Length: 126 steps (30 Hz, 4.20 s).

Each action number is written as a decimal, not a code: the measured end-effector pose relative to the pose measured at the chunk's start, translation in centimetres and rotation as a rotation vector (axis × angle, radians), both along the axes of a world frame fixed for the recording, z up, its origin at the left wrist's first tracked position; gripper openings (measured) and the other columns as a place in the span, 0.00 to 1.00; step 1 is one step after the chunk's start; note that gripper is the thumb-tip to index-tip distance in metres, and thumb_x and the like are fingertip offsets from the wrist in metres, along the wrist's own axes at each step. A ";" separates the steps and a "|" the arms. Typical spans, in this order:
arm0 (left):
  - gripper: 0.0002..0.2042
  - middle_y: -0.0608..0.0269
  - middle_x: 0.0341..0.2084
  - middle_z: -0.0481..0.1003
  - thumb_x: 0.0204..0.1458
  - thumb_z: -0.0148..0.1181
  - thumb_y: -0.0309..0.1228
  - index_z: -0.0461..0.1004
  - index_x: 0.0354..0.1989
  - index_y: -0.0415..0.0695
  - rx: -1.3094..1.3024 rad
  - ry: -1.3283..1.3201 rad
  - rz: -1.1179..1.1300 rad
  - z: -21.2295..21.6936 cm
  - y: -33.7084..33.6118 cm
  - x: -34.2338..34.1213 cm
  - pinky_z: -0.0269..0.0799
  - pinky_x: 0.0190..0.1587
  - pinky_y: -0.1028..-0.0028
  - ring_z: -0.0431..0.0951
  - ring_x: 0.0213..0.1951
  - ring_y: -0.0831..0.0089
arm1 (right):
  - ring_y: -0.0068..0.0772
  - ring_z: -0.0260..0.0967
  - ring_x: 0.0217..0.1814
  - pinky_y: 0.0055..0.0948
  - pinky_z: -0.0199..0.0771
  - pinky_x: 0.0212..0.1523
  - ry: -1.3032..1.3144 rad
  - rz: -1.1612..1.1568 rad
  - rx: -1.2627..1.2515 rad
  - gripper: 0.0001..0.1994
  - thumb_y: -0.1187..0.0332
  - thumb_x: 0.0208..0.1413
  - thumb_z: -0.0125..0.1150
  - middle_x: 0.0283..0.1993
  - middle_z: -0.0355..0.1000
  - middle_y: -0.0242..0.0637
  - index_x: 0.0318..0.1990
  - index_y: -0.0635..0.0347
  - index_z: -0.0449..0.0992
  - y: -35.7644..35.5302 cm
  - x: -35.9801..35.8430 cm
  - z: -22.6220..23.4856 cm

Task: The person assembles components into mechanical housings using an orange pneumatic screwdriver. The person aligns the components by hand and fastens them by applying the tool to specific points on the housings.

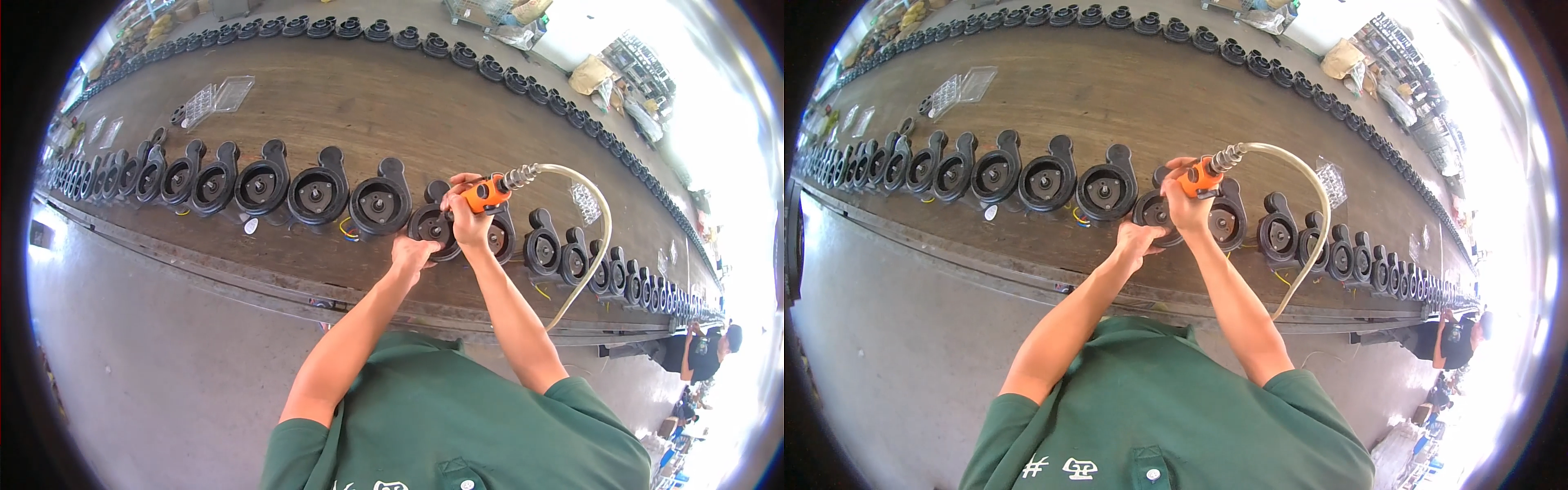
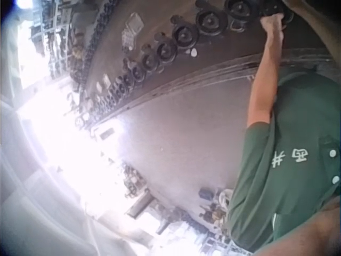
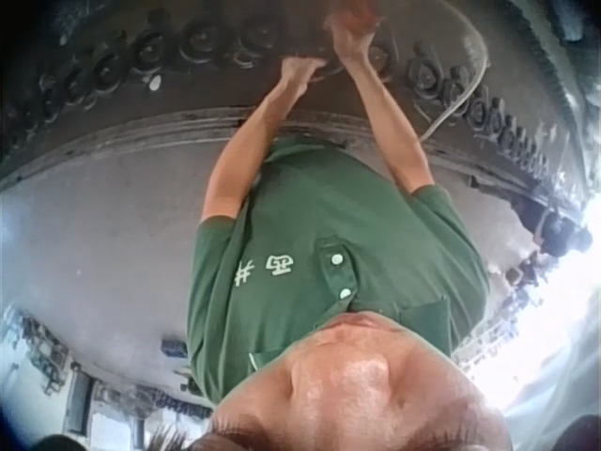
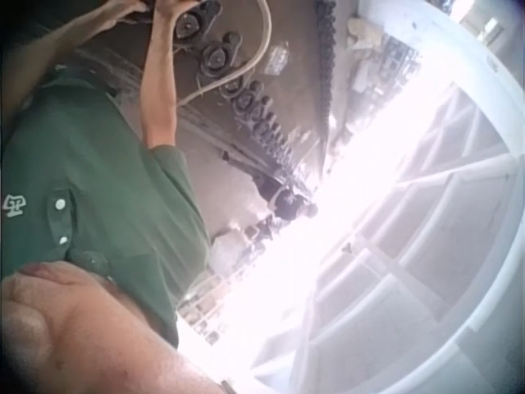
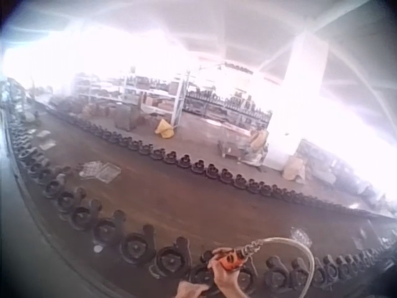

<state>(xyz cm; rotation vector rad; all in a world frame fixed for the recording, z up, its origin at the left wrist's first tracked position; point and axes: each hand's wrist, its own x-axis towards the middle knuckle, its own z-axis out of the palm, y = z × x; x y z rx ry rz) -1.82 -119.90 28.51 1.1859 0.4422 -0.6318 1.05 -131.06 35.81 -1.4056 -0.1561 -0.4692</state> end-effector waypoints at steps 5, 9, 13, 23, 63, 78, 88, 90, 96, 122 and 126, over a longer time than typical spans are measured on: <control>0.34 0.56 0.49 0.76 0.44 0.72 0.20 0.64 0.62 0.42 0.040 0.040 0.005 1.3 0.0 -0.1 0.85 0.36 0.65 0.82 0.43 0.65 | 0.26 0.70 0.26 0.27 0.74 0.31 0.043 0.061 0.092 0.11 0.81 0.53 0.53 0.26 0.70 0.34 0.45 0.68 0.68 2.0 -0.3 0.3; 0.34 0.55 0.49 0.76 0.45 0.71 0.20 0.64 0.63 0.43 0.006 0.020 -0.038 -0.4 0.0 0.2 0.85 0.36 0.64 0.82 0.44 0.65 | 0.25 0.70 0.25 0.25 0.74 0.28 0.051 0.070 0.128 0.11 0.83 0.52 0.53 0.28 0.70 0.34 0.44 0.67 0.67 2.1 0.1 -0.4; 0.35 0.56 0.50 0.76 0.43 0.73 0.21 0.65 0.63 0.45 0.010 0.031 -0.056 -1.0 0.0 0.5 0.85 0.36 0.66 0.82 0.44 0.64 | 0.25 0.70 0.25 0.26 0.74 0.28 0.087 0.090 0.143 0.11 0.82 0.52 0.54 0.28 0.70 0.34 0.44 0.67 0.68 1.9 0.4 -0.5; 0.32 0.57 0.48 0.76 0.44 0.74 0.23 0.67 0.60 0.42 0.050 -0.004 -0.052 -0.1 0.1 0.4 0.85 0.38 0.61 0.81 0.46 0.65 | 0.23 0.71 0.27 0.25 0.75 0.29 0.108 0.137 0.043 0.11 0.82 0.50 0.57 0.29 0.71 0.34 0.42 0.66 0.70 2.0 0.1 -0.9; 0.28 0.47 0.66 0.63 0.41 0.76 0.42 0.80 0.55 0.53 1.035 -1.436 -1.045 9.0 -9.0 3.6 0.62 0.65 0.53 0.63 0.66 0.51 | 0.27 0.65 0.26 0.32 0.73 0.32 -0.116 -0.442 0.314 0.11 0.80 0.56 0.49 0.26 0.67 0.35 0.46 0.67 0.66 -12.7 -12.3 3.7; 0.30 0.47 0.68 0.61 0.39 0.77 0.43 0.80 0.56 0.56 1.111 -1.399 -1.071 8.6 -9.7 3.9 0.62 0.65 0.52 0.62 0.66 0.50 | 0.29 0.67 0.27 0.31 0.72 0.34 -0.106 -0.466 0.404 0.11 0.80 0.55 0.48 0.26 0.67 0.36 0.46 0.67 0.67 -13.9 -11.4 2.4; 0.24 0.55 0.34 0.80 0.38 0.78 0.43 0.84 0.46 0.52 1.203 -1.339 -1.091 7.9 -11.0 4.0 0.71 0.48 0.58 0.80 0.43 0.56 | 0.25 0.70 0.29 0.26 0.73 0.34 -0.023 -0.403 0.276 0.11 0.82 0.55 0.53 0.28 0.70 0.35 0.46 0.68 0.68 -13.5 -7.9 1.2; 0.23 0.54 0.33 0.81 0.38 0.78 0.44 0.85 0.44 0.51 1.234 -1.339 -1.100 8.2 -11.3 3.8 0.72 0.46 0.58 0.81 0.42 0.55 | 0.24 0.71 0.28 0.25 0.73 0.33 0.002 -0.382 0.220 0.11 0.83 0.54 0.54 0.29 0.71 0.35 0.45 0.69 0.68 -13.4 -7.3 0.3; 0.16 0.59 0.38 0.79 0.39 0.78 0.42 0.84 0.36 0.50 1.347 -1.223 -1.168 8.2 -11.9 3.2 0.70 0.51 0.61 0.79 0.47 0.61 | 0.18 0.72 0.25 0.20 0.73 0.28 -0.041 -0.432 0.230 0.08 0.83 0.50 0.59 0.27 0.74 0.32 0.38 0.69 0.74 -13.1 -5.6 -0.6; 0.16 0.59 0.35 0.79 0.39 0.78 0.44 0.86 0.35 0.53 1.348 -1.245 -1.099 8.2 -11.6 3.2 0.69 0.49 0.61 0.80 0.43 0.60 | 0.17 0.71 0.28 0.19 0.71 0.28 -0.057 -0.344 0.260 0.07 0.82 0.49 0.59 0.27 0.73 0.29 0.37 0.65 0.73 -13.6 -2.3 -1.0; 0.15 0.59 0.35 0.80 0.40 0.78 0.44 0.85 0.34 0.52 1.337 -1.251 -1.103 7.8 -11.5 3.1 0.68 0.49 0.62 0.80 0.43 0.61 | 0.13 0.65 0.28 0.20 0.66 0.29 -0.009 -0.311 0.060 0.04 0.79 0.48 0.62 0.27 0.71 0.25 0.32 0.64 0.74 -13.3 -2.4 0.0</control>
